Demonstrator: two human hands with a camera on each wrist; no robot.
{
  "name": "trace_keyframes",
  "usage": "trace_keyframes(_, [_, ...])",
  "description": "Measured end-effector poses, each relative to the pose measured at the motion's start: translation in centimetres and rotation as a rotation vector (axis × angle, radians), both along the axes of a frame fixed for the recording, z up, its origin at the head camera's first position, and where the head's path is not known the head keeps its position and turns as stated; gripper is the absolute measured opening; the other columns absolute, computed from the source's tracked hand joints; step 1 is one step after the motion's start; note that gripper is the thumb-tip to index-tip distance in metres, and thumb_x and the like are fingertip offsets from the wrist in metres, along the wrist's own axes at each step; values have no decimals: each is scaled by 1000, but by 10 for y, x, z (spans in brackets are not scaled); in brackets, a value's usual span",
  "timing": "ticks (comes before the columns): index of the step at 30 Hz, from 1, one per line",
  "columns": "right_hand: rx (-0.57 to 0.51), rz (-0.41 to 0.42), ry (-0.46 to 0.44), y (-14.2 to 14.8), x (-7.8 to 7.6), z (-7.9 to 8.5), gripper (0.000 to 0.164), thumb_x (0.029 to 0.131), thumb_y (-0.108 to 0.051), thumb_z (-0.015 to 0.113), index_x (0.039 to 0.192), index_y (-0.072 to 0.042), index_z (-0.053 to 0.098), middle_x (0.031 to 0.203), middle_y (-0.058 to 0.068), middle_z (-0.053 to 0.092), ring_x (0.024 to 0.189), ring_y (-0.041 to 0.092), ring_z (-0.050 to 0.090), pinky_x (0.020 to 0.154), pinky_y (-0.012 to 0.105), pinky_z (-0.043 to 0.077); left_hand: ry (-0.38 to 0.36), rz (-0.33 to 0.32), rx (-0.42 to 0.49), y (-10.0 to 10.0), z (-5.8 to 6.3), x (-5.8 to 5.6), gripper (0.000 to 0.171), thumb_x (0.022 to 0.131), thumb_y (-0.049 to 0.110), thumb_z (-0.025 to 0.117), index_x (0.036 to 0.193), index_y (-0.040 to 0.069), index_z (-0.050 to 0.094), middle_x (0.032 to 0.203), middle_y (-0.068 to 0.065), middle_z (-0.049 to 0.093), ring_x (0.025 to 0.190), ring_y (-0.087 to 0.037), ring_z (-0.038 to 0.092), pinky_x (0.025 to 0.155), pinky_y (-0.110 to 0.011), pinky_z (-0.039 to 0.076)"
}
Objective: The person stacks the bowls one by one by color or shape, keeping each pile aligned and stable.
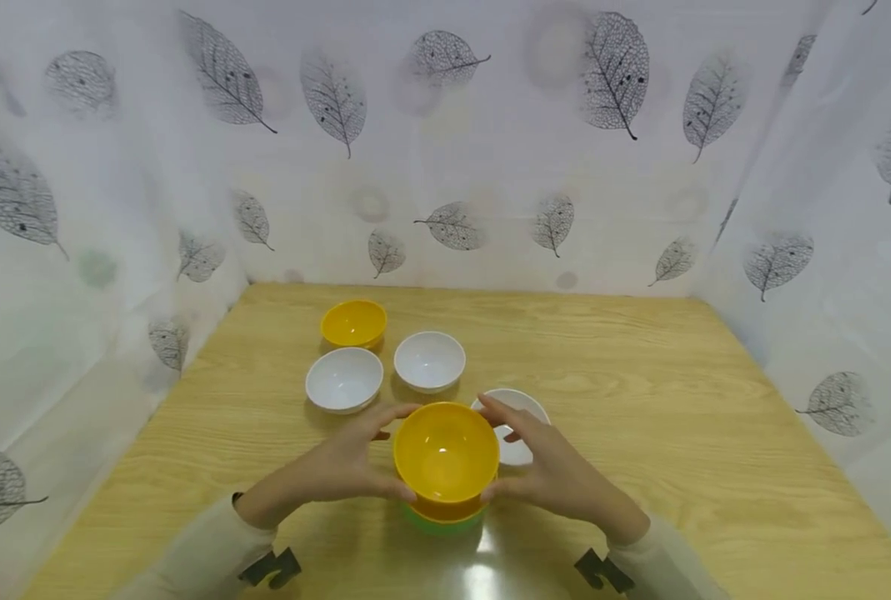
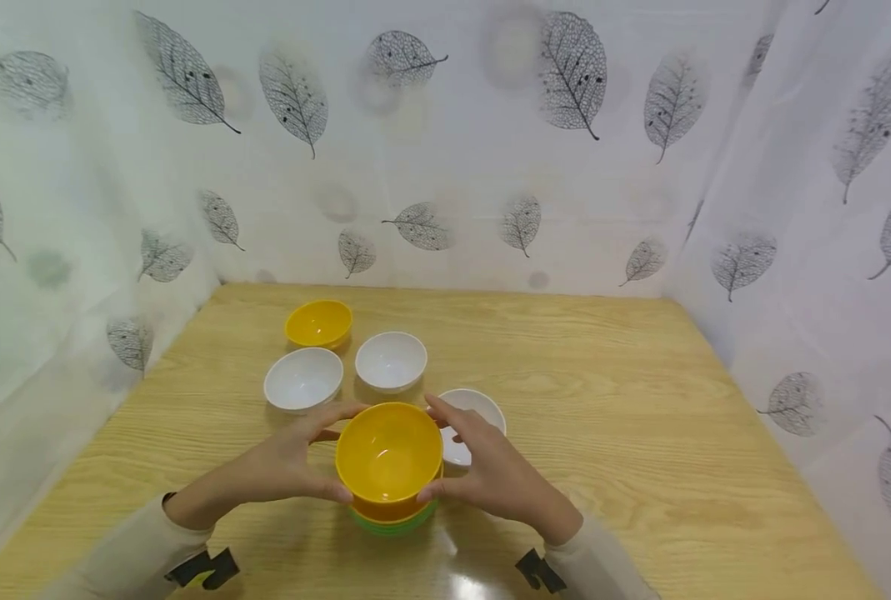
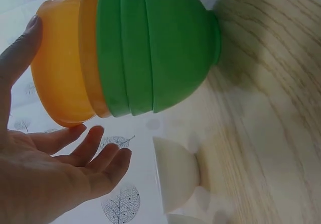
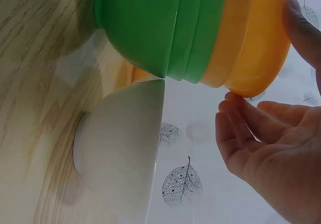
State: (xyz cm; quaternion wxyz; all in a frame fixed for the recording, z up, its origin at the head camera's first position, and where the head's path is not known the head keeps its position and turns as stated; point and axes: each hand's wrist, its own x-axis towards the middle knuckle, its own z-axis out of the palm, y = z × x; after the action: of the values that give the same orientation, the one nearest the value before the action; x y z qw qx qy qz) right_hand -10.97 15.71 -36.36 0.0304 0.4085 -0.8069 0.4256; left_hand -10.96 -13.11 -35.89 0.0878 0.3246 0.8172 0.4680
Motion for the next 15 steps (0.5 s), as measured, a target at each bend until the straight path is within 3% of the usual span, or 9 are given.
trace_keyframes(8, [36, -54, 28, 4, 3, -6, 93, 69, -42, 76, 144, -8, 33, 134, -1, 47, 117, 16, 44, 85, 37, 47, 41, -25, -25, 4, -5, -1, 88, 67, 41, 80, 139, 12, 39, 142, 3, 35, 125, -18, 36, 93, -52, 40])
trace_keyframes(15, [44, -39, 61, 0, 7, -11, 93, 70, -45, 75, 144, -9, 33, 133, 1, 48, 116, 17, 45, 84, 38, 47, 90, -26, -68, 1, -11, 3, 91, 66, 48, 78, 139, 11, 39, 140, 1, 39, 122, -16, 39, 89, -49, 44])
